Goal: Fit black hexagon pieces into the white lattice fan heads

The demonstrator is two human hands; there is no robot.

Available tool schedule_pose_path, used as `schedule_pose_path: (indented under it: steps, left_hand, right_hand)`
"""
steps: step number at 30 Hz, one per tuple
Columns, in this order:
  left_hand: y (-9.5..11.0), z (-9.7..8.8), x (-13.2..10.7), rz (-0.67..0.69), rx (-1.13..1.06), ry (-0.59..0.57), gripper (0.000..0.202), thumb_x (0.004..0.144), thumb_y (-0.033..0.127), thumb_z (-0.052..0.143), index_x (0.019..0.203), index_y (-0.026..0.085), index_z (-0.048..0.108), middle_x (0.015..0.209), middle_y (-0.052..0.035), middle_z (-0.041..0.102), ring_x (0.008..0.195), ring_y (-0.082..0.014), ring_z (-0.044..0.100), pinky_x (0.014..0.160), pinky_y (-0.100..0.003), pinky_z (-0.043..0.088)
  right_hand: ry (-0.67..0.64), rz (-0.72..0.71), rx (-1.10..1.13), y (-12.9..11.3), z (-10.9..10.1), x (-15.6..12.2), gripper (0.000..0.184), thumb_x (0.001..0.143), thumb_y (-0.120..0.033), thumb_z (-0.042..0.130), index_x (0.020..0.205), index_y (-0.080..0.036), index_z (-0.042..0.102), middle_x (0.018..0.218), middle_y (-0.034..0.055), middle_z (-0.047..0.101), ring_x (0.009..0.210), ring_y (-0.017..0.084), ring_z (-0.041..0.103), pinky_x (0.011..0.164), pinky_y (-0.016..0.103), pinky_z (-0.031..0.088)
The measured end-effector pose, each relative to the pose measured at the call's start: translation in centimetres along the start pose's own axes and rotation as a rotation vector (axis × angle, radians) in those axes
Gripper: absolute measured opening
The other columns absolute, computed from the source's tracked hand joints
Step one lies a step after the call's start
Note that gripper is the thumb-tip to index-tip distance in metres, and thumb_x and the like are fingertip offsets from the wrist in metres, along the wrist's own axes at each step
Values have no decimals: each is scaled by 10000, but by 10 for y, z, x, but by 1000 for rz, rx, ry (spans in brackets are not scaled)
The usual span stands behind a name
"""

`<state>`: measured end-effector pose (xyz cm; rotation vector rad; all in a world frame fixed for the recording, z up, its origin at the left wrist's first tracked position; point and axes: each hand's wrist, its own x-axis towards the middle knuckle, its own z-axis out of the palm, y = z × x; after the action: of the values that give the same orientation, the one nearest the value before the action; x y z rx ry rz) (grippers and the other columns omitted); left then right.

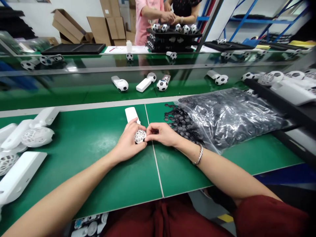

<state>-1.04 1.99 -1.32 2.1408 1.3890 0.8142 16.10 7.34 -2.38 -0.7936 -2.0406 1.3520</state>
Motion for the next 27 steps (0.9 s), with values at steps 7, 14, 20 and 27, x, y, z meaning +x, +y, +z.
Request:
schedule_pose_path:
  steps: [7, 14, 20, 27]
  left_hand:
    - [-5, -14, 0, 35, 37, -194, 443, 660, 302, 642, 1064, 224, 478, 1300, -88, 351, 1308, -310, 199, 1064, -506, 221]
    - [-2, -20, -2, -109, 77, -141, 417, 643, 279, 650, 1036, 242, 515, 1210, -75, 321, 1191, -294, 347, 1017, -491, 317]
    - [-4, -29, -1, -140, 48, -172, 459, 633, 194, 597, 1075, 243, 485, 1232, -77, 285, 1208, -285, 336, 1026, -480, 308]
    - [-6, -37, 0, -32, 9, -269, 454, 637, 160, 558, 1075, 264, 497, 1248, -50, 341, 1164, -246, 413, 985, -396, 378]
  right_hand:
    - [240, 83, -583, 0, -43, -1, 172, 722, -277, 667, 851, -163, 655, 838, 43, 619, 741, 140, 550, 723, 281, 435]
    - [99, 178, -881, 6, -41, -4, 124, 789, -191, 582, 851, -183, 688, 844, 69, 644, 798, 182, 590, 722, 276, 425]
    - [141, 101, -849, -2, -37, -8, 80, 756, -125, 575, 726, -169, 635, 779, 41, 624, 755, 153, 568, 677, 250, 411]
    - [180, -39, -318, -13, -27, -13, 129, 727, -90, 533, 813, -164, 595, 711, -19, 600, 642, 93, 551, 625, 205, 433]
